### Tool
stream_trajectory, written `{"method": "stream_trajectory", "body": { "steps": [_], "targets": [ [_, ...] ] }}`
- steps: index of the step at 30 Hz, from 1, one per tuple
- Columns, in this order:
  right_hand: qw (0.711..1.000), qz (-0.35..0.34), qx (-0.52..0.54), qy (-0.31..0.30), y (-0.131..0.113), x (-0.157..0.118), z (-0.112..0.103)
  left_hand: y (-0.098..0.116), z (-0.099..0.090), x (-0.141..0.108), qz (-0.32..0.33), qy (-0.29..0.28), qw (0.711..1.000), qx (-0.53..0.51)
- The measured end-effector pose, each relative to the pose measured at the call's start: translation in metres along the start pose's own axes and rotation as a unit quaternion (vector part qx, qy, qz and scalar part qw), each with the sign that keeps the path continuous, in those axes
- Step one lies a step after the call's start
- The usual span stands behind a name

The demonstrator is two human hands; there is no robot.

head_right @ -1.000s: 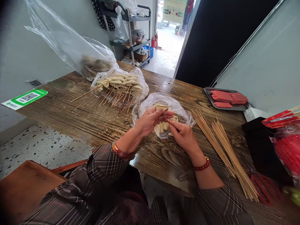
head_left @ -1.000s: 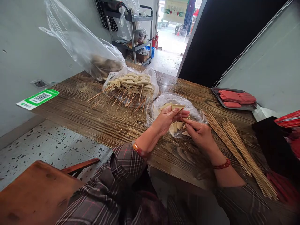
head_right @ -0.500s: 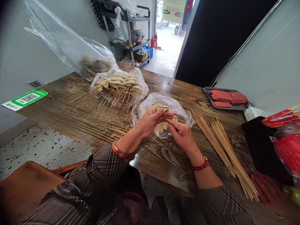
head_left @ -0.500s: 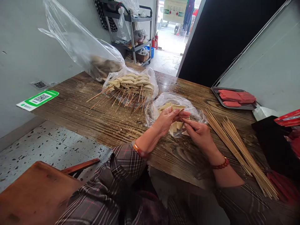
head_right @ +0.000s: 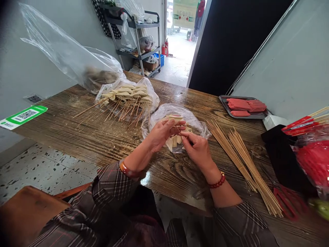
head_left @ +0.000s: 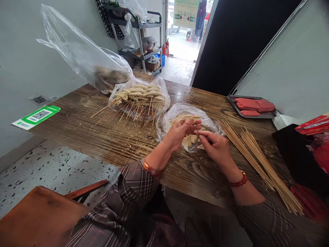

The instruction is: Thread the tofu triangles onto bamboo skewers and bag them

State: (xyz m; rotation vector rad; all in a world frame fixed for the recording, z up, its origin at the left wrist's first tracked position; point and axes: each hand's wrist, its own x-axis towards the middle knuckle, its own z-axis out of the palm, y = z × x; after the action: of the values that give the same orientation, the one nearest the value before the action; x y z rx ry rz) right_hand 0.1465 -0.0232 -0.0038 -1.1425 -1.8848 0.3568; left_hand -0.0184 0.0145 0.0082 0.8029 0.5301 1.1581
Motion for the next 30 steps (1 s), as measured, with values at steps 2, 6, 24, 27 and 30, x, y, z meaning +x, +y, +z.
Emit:
{"method": "stream_trajectory", "body": {
  "steps": [2, 6, 24, 27, 30],
  "targets": [
    [0.999, 0.002, -0.028, 0.024, -0.002, 0.000, -0.002, 0.003, -0.001, 0.002, 0.001, 0.038, 0.999, -0.016],
    [0.995, -0.019, -0.081, 0.051, -0.006, -0.001, -0.005, 0.008, -0.003, 0.005, 0.003, 0.097, 0.994, -0.048],
    [0.999, -0.002, -0.032, 0.004, -0.007, -0.002, 0.000, 0.010, -0.004, 0.004, -0.006, 0.079, 0.996, -0.036],
    [0.999, 0.003, -0.035, 0.000, -0.006, -0.003, 0.003, 0.010, -0.001, 0.002, -0.009, 0.063, 0.998, -0.021],
    [0.999, 0.003, -0.033, -0.009, -0.003, -0.003, 0.004, 0.009, 0.001, 0.001, -0.011, 0.047, 0.999, -0.011]
  ]
}}
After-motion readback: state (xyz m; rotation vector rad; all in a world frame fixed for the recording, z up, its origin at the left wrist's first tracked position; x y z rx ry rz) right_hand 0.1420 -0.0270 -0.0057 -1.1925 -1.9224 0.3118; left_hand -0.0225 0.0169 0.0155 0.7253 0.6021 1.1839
